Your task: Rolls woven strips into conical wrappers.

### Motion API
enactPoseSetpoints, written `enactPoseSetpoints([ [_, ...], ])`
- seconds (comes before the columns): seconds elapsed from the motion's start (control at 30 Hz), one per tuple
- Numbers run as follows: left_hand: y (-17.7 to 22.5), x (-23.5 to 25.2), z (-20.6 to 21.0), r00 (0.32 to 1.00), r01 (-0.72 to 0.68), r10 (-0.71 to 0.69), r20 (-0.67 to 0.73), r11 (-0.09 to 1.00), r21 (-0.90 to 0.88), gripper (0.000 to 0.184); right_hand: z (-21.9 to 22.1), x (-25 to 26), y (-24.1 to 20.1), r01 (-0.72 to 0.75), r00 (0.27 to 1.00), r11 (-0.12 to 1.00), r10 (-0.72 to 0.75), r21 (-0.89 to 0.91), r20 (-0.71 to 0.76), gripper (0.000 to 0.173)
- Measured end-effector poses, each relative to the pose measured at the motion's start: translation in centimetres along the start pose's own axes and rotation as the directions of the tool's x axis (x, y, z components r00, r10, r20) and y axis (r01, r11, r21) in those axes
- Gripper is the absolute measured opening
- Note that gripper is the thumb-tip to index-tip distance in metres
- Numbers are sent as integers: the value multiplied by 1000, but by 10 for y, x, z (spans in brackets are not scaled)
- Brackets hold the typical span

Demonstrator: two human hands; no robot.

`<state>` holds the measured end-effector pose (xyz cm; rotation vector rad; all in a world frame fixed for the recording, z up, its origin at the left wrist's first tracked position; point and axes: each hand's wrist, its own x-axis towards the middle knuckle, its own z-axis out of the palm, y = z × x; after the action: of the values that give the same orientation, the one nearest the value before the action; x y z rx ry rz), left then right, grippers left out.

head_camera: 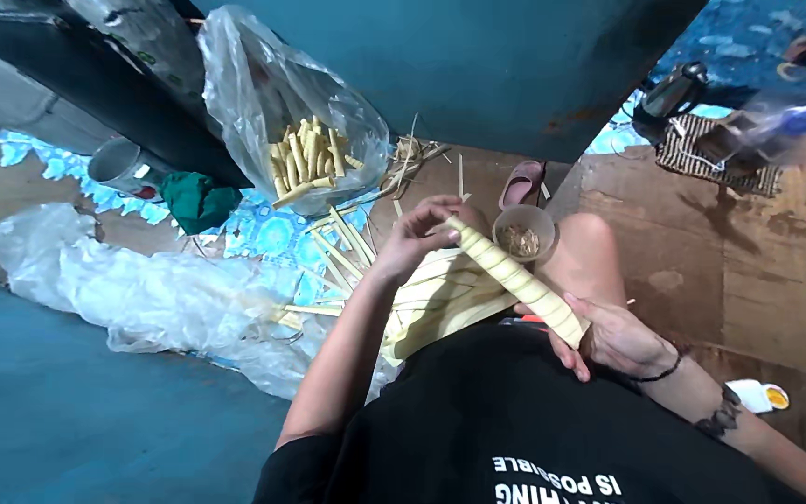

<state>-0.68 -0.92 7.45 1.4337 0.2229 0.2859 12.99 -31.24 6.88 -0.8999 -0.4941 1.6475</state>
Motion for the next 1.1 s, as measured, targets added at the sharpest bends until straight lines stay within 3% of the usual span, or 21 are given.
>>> enactPoseSetpoints([
  [0.1, -13, -11, -3, 998, 5, -8, -62, 999, -47, 16, -2, 10, -10, -85, 995, 989, 91, -119, 40, 56],
  [0.17, -15, -21, -8, 997, 18, -23, -77, 997, -68, 16, -5, 25, -26, -147, 983, 894, 83, -424, -166, 46],
  [0.23, -16, -28, -13, 996, 9, -20, -92, 993, -114, 17, -23, 55, -40, -218, 951, 633, -33, -743, -307, 38],
  [0.3, -16, -31, -17, 995, -19, 3, -100, 986, -167, 17, -57, 93, -50, -310, 919, 299, -149, -902, -365, 30],
  [0.4, -10, -36, -20, 995, -43, 25, -97, 980, -195, 14, -89, 146, -54, -473, 875, -9, -121, -881, -468, 22],
  [0.47, -7, -39, -21, 995, -54, 34, -99, 977, -206, 13, -91, 170, -50, -545, 838, -127, -49, -829, -543, 20],
  [0.53, -4, -43, -23, 993, -69, 45, -113, 975, -212, 14, -85, 182, -47, -597, 793, -172, 25, -784, -609, 26],
  [0.67, 0, -48, -23, 990, -77, 47, -134, 970, -231, 14, -83, 193, -41, -688, 700, -172, 101, -705, -707, 33],
  [0.8, 4, -43, -18, 990, -97, 59, -126, 942, -320, 13, -100, 190, -45, -640, 762, -111, 38, -760, -647, 27],
  [0.9, 6, -39, -4, 998, -60, 41, -55, 906, -418, 15, -109, 171, -54, -495, 865, 116, -24, -861, -501, 16],
  [1.0, 3, -31, 13, 993, 2, 55, 105, 878, -479, 16, -110, 148, -54, -397, 883, 402, -78, -825, -463, 16],
  [1.1, 0, -24, 29, 968, 94, 28, 248, 879, -467, 16, -86, 122, -58, -246, 892, 595, -171, -765, -420, 28],
])
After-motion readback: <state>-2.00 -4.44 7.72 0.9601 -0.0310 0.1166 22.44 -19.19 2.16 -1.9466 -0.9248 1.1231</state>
